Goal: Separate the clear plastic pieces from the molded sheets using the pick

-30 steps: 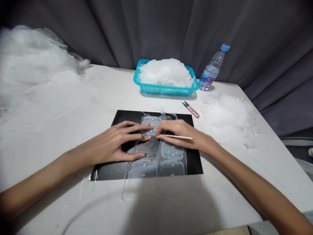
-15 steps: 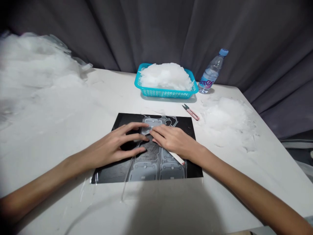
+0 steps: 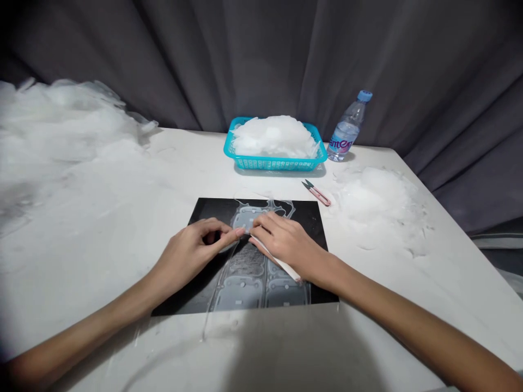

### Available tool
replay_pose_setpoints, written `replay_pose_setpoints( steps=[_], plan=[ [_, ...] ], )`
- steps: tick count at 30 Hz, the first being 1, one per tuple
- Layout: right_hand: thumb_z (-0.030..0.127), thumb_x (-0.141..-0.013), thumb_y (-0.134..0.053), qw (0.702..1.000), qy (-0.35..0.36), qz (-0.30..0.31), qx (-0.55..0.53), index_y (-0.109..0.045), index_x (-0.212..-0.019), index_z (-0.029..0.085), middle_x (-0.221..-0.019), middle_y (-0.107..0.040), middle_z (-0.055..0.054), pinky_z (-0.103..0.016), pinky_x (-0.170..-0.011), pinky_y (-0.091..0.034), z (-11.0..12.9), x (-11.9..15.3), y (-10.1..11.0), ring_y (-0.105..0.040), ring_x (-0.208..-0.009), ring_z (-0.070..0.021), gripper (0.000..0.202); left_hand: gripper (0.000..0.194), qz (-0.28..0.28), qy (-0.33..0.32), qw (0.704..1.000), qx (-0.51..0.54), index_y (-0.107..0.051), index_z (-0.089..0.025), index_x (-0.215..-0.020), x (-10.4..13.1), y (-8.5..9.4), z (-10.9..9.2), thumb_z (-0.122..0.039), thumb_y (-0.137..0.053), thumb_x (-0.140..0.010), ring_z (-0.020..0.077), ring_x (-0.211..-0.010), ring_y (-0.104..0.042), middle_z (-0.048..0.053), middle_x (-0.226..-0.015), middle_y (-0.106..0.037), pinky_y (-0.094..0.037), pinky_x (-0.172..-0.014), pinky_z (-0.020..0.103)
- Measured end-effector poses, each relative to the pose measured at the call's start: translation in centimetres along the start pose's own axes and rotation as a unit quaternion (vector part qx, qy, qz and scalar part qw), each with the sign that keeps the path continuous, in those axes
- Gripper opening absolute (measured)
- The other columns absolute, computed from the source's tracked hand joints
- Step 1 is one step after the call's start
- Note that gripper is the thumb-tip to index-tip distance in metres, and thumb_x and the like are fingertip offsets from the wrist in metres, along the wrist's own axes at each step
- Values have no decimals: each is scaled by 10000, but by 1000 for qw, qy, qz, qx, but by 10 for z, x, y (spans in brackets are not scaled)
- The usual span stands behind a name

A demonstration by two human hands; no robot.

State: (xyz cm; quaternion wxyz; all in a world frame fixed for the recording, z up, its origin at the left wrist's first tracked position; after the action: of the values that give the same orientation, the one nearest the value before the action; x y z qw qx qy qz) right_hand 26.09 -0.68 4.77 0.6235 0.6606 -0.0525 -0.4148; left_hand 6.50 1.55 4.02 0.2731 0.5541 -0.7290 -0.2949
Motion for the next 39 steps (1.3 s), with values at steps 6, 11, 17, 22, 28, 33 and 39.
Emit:
replay_pose_setpoints(
  steps=[6, 11, 17, 22, 28, 33, 39],
  plan=[
    [232, -1098, -481, 1000, -10, -12, 8, -675, -1061, 122, -1006, -739, -103, -320, -786, -600, 5, 1, 0, -717, -941, -209, 226, 345, -13, -11, 990, 143, -824, -260, -929, 2, -16, 4, -588, -731, -877, 175, -746, -583, -4, -826, -741, -410, -681, 287],
    [245, -1106, -461, 1000, -24, 2, 5, -663, -1045, 130, -986, -726, -104, -317, -788, -597, 5, 1, 0, -709, -926, -204, 241, 269, -10, -13, 986, 165, -822, -245, -879, 1, -20, 3, -498, -730, -890, 167, -731, -577, 0, -787, -716, -404, -666, 283],
    [251, -1107, -458, 999, -16, -9, 41, -666, -999, 120, -921, -717, -104, -321, -731, -574, 8, 1, -2, -703, -877, -218, 269, 301, -20, -16, 991, 131, -721, -214, -818, 3, -18, -1, -503, -716, -901, 174, -730, -596, 1, -787, -689, -423, -678, 295],
    [245, -1115, -436, 997, -51, -38, 41, -657, -1038, 132, -959, -718, -112, -311, -735, -579, 6, 1, 1, -700, -880, -203, 260, 479, -57, -9, 985, 160, -392, -247, -877, 4, -13, 2, -568, -748, -883, 176, -773, -648, -24, -852, -702, -444, -720, 308],
    [227, -1112, -443, 997, -47, -55, 37, -653, -1042, 112, -959, -715, -119, -309, -738, -594, 8, 2, 1, -707, -889, -209, 250, 506, -41, 12, 957, 288, -411, -247, -1004, -1, -19, 4, -481, -828, -839, 164, -801, -666, -22, -873, -732, -434, -726, 290],
    [250, -1111, -452, 998, -55, -36, 25, -648, -1033, 122, -950, -714, -111, -319, -753, -604, 7, 2, -3, -703, -890, -211, 247, 476, -38, 17, 948, 316, -431, -236, -1000, -2, -20, 3, -432, -832, -833, 118, -652, -545, -30, -820, -731, -357, -633, 263],
    [289, -1110, -455, 993, -98, -7, -71, -616, -1119, 160, -1045, -700, -117, -355, -835, -604, 5, 1, 1, -693, -1009, -227, 206, 414, -19, 9, 951, 309, -412, -242, -975, -4, -22, 1, -382, -782, -856, 98, -591, -429, -86, -702, -616, -324, -598, 237]
  ],
)
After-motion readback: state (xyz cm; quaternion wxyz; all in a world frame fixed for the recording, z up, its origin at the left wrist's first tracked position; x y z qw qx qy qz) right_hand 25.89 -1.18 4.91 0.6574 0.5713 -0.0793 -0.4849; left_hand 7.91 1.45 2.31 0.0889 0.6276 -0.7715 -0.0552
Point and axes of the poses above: each hand's wrist, its own x-axis away from the middle knuckle, its own y-axis out of the back of the hand, z = x × y, the point moved 4 cm from there along -x, towards the middle knuckle
